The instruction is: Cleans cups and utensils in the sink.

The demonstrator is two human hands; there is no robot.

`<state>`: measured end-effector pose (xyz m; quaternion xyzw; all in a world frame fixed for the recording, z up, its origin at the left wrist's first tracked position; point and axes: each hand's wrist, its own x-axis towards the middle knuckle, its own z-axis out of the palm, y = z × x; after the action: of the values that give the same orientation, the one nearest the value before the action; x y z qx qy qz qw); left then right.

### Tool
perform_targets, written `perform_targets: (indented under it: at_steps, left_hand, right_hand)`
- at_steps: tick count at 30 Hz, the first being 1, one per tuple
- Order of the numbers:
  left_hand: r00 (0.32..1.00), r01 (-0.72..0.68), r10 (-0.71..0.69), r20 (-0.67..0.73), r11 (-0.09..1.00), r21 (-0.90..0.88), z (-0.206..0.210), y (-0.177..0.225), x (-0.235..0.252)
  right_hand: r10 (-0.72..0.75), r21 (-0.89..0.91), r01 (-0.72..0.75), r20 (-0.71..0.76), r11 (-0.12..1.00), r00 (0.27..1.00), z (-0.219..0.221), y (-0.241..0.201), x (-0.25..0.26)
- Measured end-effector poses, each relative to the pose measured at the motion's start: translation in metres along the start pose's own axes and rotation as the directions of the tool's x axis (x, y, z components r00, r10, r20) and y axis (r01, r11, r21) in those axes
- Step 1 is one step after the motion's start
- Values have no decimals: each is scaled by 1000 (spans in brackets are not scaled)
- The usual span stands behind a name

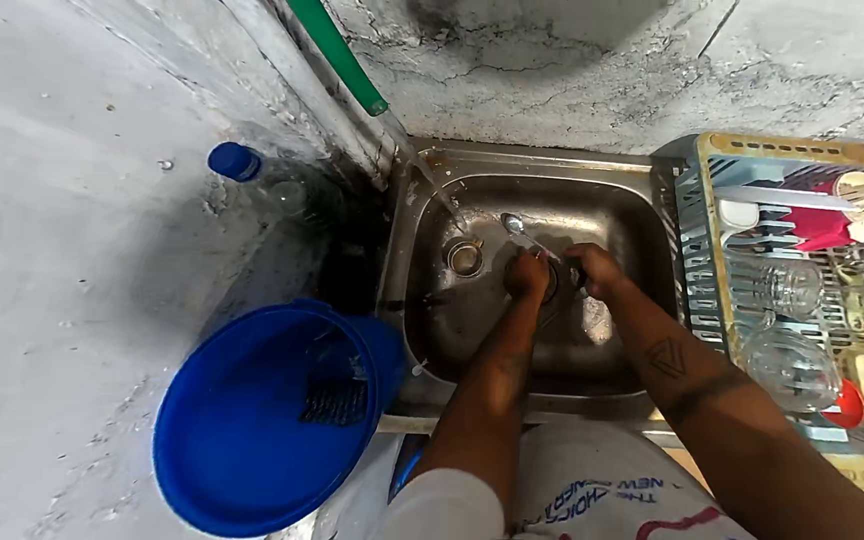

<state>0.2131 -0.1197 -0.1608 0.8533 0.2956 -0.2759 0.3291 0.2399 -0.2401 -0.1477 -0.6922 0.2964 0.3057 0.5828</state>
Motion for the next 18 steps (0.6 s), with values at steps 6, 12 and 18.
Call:
perform_targets:
  at_steps: [6, 12, 18]
  left_hand:
    - [990, 139, -140, -9, 987, -86, 21, 14, 30]
    - [993, 99, -91, 70, 988, -119, 26, -1, 17]
    - [981, -123, 140, 136, 985, -121, 34, -27, -12]
  right_hand:
    - [-229, -63, 228, 5, 972, 974, -26, -30, -27]
    - [-254, -34, 252, -119, 967, 960, -34, -39, -23]
    - [-349, -459, 263, -112, 849, 930, -12, 11, 2]
